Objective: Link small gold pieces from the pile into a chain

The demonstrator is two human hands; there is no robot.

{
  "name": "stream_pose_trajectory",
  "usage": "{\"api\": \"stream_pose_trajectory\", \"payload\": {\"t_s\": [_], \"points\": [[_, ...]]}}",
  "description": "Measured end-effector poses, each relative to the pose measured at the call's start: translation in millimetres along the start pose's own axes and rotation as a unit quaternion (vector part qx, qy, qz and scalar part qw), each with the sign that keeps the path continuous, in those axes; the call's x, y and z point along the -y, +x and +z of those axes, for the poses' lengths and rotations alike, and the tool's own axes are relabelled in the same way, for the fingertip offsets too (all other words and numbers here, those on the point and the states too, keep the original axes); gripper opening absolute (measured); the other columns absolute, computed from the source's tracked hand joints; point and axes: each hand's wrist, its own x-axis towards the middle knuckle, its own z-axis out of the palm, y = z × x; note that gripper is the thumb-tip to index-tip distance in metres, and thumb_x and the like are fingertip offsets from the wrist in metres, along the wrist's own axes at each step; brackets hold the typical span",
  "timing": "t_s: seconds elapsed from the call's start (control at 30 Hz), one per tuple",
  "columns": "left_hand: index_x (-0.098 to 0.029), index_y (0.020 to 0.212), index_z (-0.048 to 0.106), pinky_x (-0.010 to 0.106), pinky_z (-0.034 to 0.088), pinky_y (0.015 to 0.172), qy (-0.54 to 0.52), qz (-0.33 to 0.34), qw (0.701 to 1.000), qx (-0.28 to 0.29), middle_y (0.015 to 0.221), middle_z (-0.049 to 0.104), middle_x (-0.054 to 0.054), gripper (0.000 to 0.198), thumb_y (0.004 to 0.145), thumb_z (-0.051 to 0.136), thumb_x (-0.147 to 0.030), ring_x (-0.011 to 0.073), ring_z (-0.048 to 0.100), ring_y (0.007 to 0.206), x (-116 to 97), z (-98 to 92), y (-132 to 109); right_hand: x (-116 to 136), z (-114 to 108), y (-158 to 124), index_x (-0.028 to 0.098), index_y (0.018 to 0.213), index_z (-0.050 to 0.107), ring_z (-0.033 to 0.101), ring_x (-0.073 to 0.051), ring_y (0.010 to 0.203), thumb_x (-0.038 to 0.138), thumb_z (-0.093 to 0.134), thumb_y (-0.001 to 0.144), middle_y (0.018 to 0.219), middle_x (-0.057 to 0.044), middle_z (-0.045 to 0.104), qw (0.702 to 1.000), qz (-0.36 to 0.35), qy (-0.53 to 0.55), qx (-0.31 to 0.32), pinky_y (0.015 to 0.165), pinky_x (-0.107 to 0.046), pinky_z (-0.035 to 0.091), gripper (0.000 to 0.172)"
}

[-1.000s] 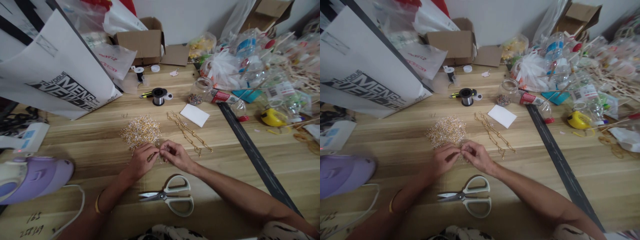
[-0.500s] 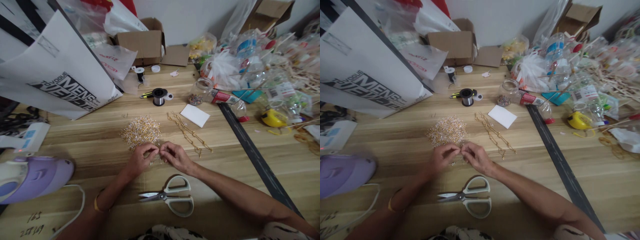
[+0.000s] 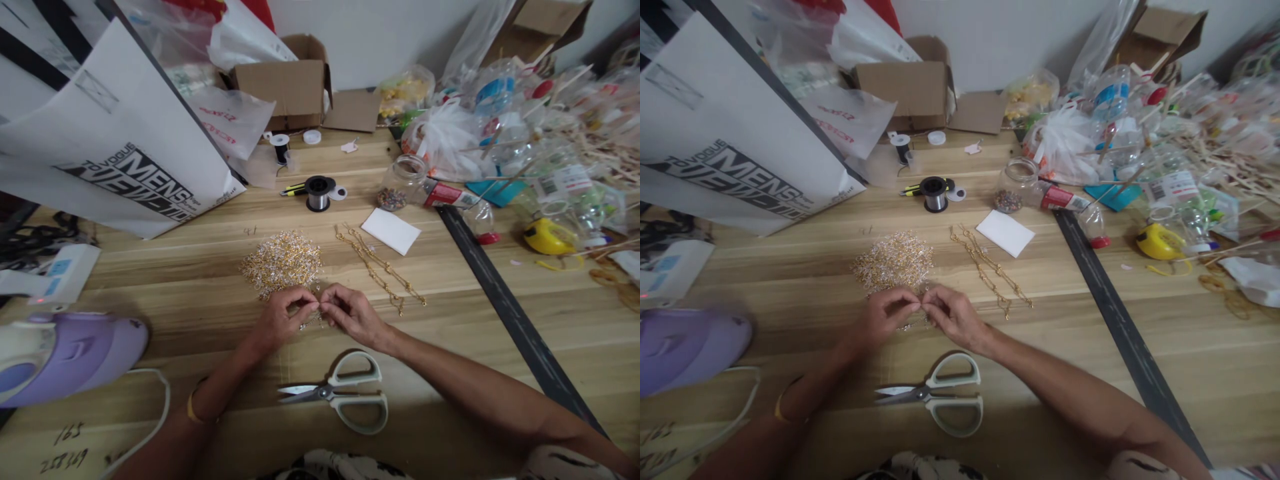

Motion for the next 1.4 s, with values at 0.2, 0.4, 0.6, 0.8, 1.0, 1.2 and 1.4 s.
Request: {"api": "stream_pose_trajectory", "payload": {"t_s": [0.2,0.4,0.6,0.8,1.0,1.2,1.4], "points": [[-0.014,0.071,0.061,0.022,0.042,0.063,0.002,-0.013,1.0,0.003,0.067,0.061,0.001,0.017,0.083,0.054,-0.024,0.0124,0.056,0.065,-1.7,-2.5,0.2,2.9,-1.4,-0.5,0.016,0.083,0.05,0.043,-0.007,0.052,0.038,0.05,0.091,0.063,0.003,0.046,1.0,0.0,-0.011,-0.002,0.048,-0.018,0.034,0.023],[-0.014,0.07,0.061,0.021,0.042,0.062,0.007,-0.009,1.0,-0.007,0.065,0.061,0.001,0.016,0.082,0.056,-0.024,0.0115,0.055,0.063,-2.7,-6.0,0.3,5.4,-4.9,-0.3,0.016,0.079,0.052,0.043,-0.008,0.054,0.041,0.045,0.093,0.063,0.002,0.048,0.999,0.0,-0.031,-0.018,0.049,-0.019,0.033,0.029],[-0.014,0.069,0.061,0.021,0.042,0.061,0.017,0.003,1.0,-0.014,0.065,0.062,0.001,0.016,0.081,0.056,-0.023,0.0114,0.055,0.062,-5.6,-7.8,1.0,3.9,-5.4,1.6,0.015,0.081,0.056,0.046,-0.01,0.059,0.043,0.046,0.092,0.068,0.0,0.051,0.999,-0.005,-0.014,-0.032,0.054,-0.021,0.037,0.032],[-0.014,0.068,0.06,0.021,0.042,0.061,0.016,0.011,1.0,-0.007,0.065,0.062,0.0,0.016,0.081,0.056,-0.023,0.011,0.054,0.061,-2.5,-6.6,-0.4,6.4,-5.2,1.9,0.015,0.086,0.059,0.046,-0.01,0.059,0.038,0.053,0.089,0.069,0.0,0.053,0.999,-0.015,-0.009,-0.04,0.053,-0.022,0.036,0.024],[-0.014,0.069,0.06,0.021,0.041,0.06,0.019,0.018,1.0,-0.005,0.065,0.061,0.0,0.015,0.081,0.056,-0.022,0.0107,0.054,0.06,-0.7,-5.8,-0.8,8.4,-4.6,3.2,0.015,0.085,0.062,0.054,-0.013,0.069,0.031,0.061,0.084,0.077,-0.003,0.061,0.998,-0.055,-0.018,-0.034,0.062,-0.025,0.043,0.016],[-0.013,0.068,0.06,0.02,0.041,0.06,0.011,0.022,1.0,-0.009,0.064,0.061,0.0,0.015,0.081,0.056,-0.02,0.0104,0.054,0.061,-1.5,-5.3,-0.1,7.8,-4.3,3.5,0.015,0.082,0.064,0.055,-0.014,0.069,0.03,0.061,0.084,0.076,-0.003,0.062,0.997,-0.055,-0.042,-0.03,0.062,-0.024,0.042,0.016],[-0.014,0.068,0.06,0.021,0.041,0.06,0.017,0.023,0.999,-0.017,0.064,0.062,0.0,0.015,0.081,0.057,-0.021,0.0108,0.054,0.06,-3.2,-4.4,0.1,6.0,-4.6,3.9,0.015,0.082,0.064,0.054,-0.014,0.069,0.031,0.059,0.085,0.074,-0.003,0.061,0.997,-0.054,-0.041,-0.03,0.063,-0.025,0.042,0.017]]}}
